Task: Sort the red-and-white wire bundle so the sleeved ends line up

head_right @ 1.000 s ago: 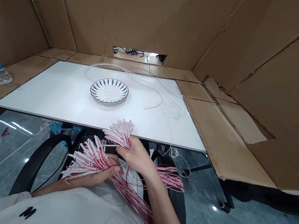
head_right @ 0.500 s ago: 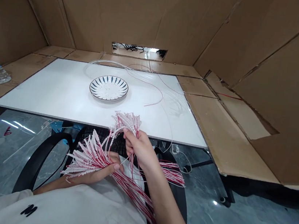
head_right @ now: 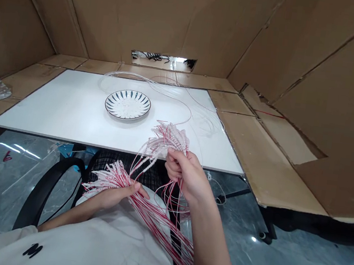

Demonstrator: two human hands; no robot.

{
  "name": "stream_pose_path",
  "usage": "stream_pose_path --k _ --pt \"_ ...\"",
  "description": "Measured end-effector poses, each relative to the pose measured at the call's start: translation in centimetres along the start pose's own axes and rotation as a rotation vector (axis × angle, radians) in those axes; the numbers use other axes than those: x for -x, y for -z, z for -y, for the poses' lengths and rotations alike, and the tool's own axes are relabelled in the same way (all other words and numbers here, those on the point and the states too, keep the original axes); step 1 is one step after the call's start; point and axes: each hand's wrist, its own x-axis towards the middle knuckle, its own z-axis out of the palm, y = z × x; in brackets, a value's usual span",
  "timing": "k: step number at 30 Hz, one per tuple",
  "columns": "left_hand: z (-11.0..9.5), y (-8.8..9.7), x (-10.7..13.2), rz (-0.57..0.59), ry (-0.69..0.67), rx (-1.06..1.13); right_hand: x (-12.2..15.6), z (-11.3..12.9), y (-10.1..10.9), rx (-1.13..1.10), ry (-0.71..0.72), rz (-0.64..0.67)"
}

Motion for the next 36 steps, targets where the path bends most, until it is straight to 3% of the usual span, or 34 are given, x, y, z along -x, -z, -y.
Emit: stream_pose_path --k 6,11,17,25,30,36 --pt "0.2 0.1 0.1 -0.034 -0.048 -0.040 0.6 1.4 0.6 -0.049 0.057 -0.144" --pt "0.0 -0.1 0.2 -0.036 -0.107 -0.088 0.0 0.0 -0.3 0.040 0.102 -0.266" --pt "-0.7 -0.4 0.5 -0.024 -0.178 -0.143 -0.7 -1.0 -1.4 -0.127 0.290 -0.420" --pt "-0.9 -0.4 0.8 -0.054 -0.192 -0.141 -0.1 0.6 0.2 -0.177 0.471 -0.498" --pt "-1.8 -0.6 1.0 -0.048 -0.198 -0.159 -0.2 0.3 0.0 -0.091 0.334 -0.449" --pt "-1.9 -0.5 1.3 -0.008 -0.199 -0.232 -0.8 -1.8 -1.4 0.215 0.089 -0.259"
